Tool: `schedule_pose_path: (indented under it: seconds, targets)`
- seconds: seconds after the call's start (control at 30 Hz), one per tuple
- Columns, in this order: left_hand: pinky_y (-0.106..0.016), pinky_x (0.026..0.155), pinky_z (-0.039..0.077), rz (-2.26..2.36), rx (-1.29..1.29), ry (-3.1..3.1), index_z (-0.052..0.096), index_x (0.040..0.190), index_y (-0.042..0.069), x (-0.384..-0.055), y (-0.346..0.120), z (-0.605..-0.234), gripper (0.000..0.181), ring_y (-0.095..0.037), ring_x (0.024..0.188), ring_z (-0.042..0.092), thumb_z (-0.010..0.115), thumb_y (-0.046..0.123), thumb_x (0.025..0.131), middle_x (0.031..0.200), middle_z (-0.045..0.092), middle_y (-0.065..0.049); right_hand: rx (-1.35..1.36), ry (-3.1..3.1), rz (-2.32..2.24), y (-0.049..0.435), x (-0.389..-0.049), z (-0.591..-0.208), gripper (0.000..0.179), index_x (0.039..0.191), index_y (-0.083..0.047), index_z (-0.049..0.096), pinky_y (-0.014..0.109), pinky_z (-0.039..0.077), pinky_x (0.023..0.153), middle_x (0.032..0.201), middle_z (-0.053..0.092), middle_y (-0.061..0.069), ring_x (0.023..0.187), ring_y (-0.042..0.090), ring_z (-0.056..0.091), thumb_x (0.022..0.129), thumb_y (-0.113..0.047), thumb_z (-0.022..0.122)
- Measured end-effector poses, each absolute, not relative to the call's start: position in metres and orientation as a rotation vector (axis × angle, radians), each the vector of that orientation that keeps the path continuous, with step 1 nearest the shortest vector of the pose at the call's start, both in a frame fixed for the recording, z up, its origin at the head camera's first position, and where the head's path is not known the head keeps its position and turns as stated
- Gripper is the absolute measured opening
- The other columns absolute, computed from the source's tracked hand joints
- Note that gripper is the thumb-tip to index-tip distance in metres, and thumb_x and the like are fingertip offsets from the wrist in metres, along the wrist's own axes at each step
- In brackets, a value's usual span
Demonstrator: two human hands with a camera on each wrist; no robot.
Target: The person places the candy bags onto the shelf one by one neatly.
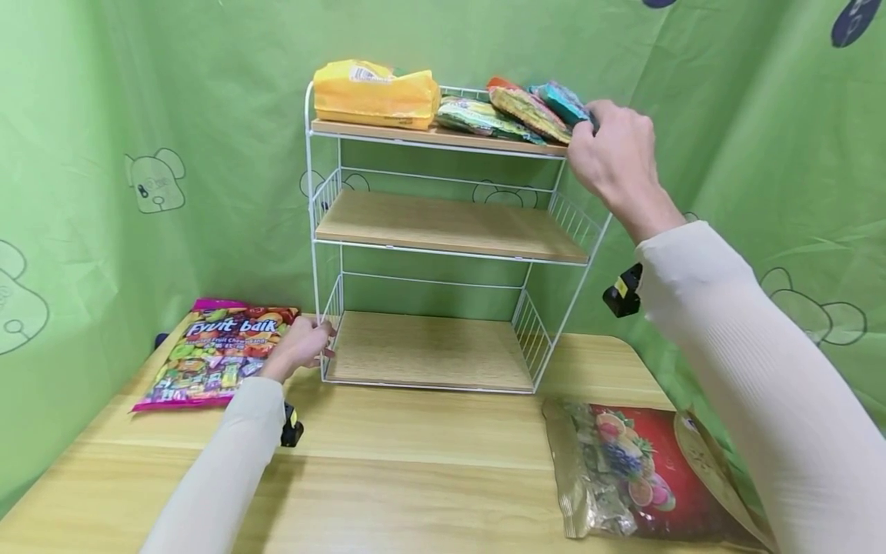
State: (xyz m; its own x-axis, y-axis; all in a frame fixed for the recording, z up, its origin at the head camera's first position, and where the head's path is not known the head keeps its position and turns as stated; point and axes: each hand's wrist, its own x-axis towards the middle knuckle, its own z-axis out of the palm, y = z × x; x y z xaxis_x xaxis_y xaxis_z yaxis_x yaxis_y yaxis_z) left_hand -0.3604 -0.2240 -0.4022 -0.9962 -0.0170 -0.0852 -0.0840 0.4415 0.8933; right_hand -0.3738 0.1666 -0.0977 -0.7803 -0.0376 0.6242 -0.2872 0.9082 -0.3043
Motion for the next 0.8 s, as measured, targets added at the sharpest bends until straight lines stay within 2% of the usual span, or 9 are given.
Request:
schedule_pose_path:
  seconds: [0.23,0.47,0.63,0.8]
  targets:
    - [-0.041,0.085,0.060,1.644,-0.089,2.592,0.054,0.134,-0.009,-0.361,-0.223,-0.402,0.046,-0.040,0.110,0.066,0.035,0.023,0.107,0.128,0.055,-0.031,0.246,-2.466,0.502,0.168,-0.371,-0.098,0.056,0.148,0.000,0.048,0.057,0.044,0.102,0.142,0.055,0.029,0.121,0.047,0.053,0.100,-0.020,0.026]
    - [-0.043,0.089,0.060,1.624,-0.090,2.591,0.053,0.135,-0.009,-0.360,-0.223,-0.403,0.047,-0.037,0.108,0.067,0.034,0.025,0.108,0.127,0.056,-0.031,0.229,-2.484,0.453,0.162,-0.367,-0.105,0.058,0.157,0.000,0.029,0.062,0.037,0.114,0.151,0.038,0.036,0.136,0.051,0.041,0.104,-0.019,0.020]
    - [-0.041,0.086,0.060,1.637,-0.093,2.591,0.054,0.134,-0.009,-0.360,-0.224,-0.404,0.047,-0.036,0.106,0.067,0.034,0.025,0.108,0.127,0.057,-0.031,0.222,-2.474,0.454,0.163,-0.364,-0.109,0.057,0.159,-0.004,0.026,0.061,0.046,0.105,0.150,0.037,0.036,0.127,0.050,0.047,0.106,-0.023,0.022]
    - [-0.039,0.081,0.060,1.639,-0.085,2.603,0.055,0.133,-0.008,-0.360,-0.224,-0.404,0.046,-0.038,0.108,0.067,0.035,0.024,0.107,0.127,0.057,-0.031,0.207,-2.481,0.283,0.164,-0.360,-0.105,0.054,0.154,0.001,0.035,0.065,0.049,0.096,0.139,0.043,0.040,0.115,0.053,0.049,0.106,-0.021,0.023]
